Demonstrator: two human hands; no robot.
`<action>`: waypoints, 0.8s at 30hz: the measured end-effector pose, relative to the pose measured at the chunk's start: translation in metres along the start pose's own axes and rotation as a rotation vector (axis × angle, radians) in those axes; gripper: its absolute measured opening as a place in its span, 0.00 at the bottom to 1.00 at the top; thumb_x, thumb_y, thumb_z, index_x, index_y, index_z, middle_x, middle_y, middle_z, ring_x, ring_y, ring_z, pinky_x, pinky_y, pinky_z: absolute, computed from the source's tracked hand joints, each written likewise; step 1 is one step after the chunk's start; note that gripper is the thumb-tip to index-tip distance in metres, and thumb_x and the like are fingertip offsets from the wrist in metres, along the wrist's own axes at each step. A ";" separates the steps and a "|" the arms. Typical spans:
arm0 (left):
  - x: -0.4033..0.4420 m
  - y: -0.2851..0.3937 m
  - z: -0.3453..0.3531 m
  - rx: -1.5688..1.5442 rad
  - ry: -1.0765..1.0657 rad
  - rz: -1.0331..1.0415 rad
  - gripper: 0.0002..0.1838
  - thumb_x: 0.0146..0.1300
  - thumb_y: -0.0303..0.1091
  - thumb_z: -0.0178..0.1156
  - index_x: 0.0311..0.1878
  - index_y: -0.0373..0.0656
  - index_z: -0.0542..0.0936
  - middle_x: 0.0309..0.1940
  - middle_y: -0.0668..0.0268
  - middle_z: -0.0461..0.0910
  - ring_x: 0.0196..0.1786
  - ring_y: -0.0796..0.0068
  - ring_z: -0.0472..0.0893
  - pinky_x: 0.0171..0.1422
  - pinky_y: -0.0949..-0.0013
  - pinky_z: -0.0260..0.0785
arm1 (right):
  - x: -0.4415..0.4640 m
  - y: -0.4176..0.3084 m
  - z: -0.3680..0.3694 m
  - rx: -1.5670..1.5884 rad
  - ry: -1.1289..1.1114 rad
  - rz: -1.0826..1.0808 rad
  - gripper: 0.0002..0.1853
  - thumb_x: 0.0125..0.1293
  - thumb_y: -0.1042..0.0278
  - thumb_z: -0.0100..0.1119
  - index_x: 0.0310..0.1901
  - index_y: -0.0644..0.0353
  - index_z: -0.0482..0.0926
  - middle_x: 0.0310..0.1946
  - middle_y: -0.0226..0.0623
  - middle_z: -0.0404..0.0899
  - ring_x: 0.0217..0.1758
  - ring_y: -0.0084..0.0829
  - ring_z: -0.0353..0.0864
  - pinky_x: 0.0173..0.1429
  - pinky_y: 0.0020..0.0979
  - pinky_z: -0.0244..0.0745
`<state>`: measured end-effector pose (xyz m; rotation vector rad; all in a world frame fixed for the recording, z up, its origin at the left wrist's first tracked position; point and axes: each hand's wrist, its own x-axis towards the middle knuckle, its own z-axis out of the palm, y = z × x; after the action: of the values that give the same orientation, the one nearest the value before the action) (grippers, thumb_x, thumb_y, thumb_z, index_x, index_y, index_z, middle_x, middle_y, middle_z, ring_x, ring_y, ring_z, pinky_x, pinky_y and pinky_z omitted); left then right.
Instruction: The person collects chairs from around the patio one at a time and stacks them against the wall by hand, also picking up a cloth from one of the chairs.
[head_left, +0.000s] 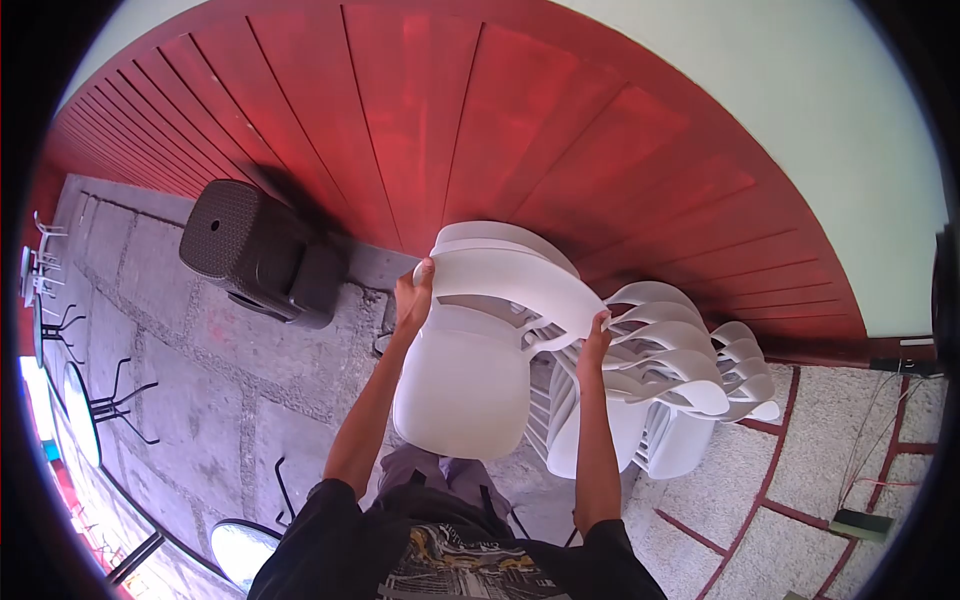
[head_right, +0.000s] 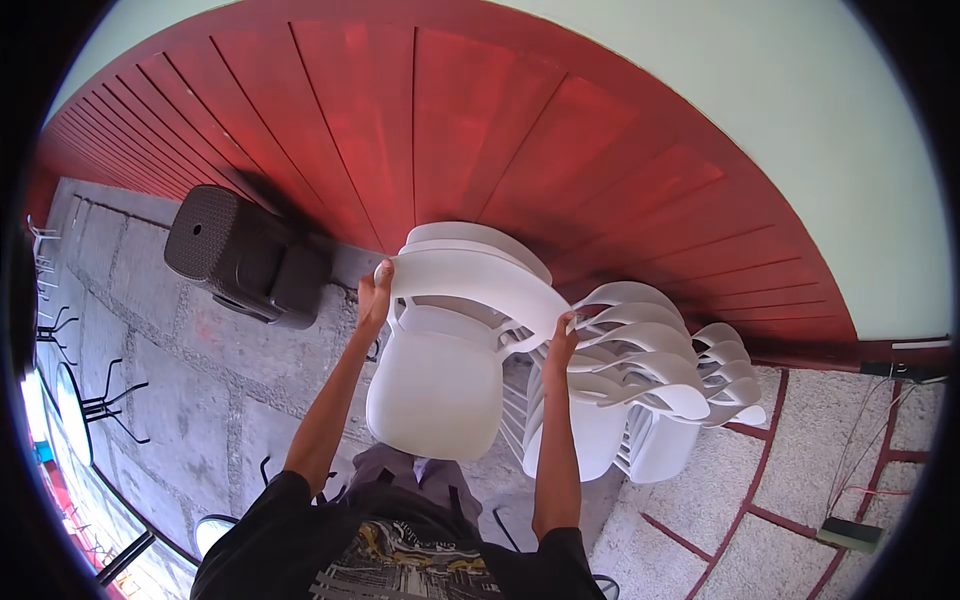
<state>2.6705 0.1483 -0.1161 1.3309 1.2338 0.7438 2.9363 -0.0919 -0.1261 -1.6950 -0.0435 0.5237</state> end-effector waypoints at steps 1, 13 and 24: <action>0.007 -0.004 0.005 0.019 -0.012 -0.018 0.45 0.66 0.74 0.48 0.46 0.30 0.83 0.34 0.50 0.85 0.43 0.60 0.83 0.51 0.54 0.72 | 0.006 0.004 -0.001 -0.004 -0.023 0.013 0.41 0.71 0.32 0.51 0.60 0.72 0.73 0.53 0.41 0.79 0.55 0.31 0.78 0.60 0.34 0.70; 0.053 -0.082 0.040 0.006 -0.116 -0.047 0.42 0.69 0.70 0.48 0.51 0.31 0.82 0.38 0.54 0.85 0.45 0.66 0.81 0.53 0.59 0.71 | 0.055 0.067 0.000 -0.015 -0.085 0.166 0.42 0.70 0.31 0.52 0.59 0.72 0.72 0.53 0.40 0.78 0.56 0.29 0.77 0.61 0.34 0.70; 0.050 -0.083 0.040 -0.054 -0.132 -0.164 0.40 0.69 0.68 0.50 0.50 0.31 0.82 0.38 0.62 0.83 0.43 0.74 0.76 0.50 0.65 0.69 | 0.074 0.086 -0.009 0.068 -0.204 0.241 0.35 0.68 0.37 0.60 0.63 0.60 0.73 0.55 0.33 0.77 0.58 0.26 0.75 0.62 0.32 0.67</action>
<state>2.7013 0.1699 -0.2143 1.2002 1.1928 0.5606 2.9835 -0.0935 -0.2299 -1.5843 0.0315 0.8677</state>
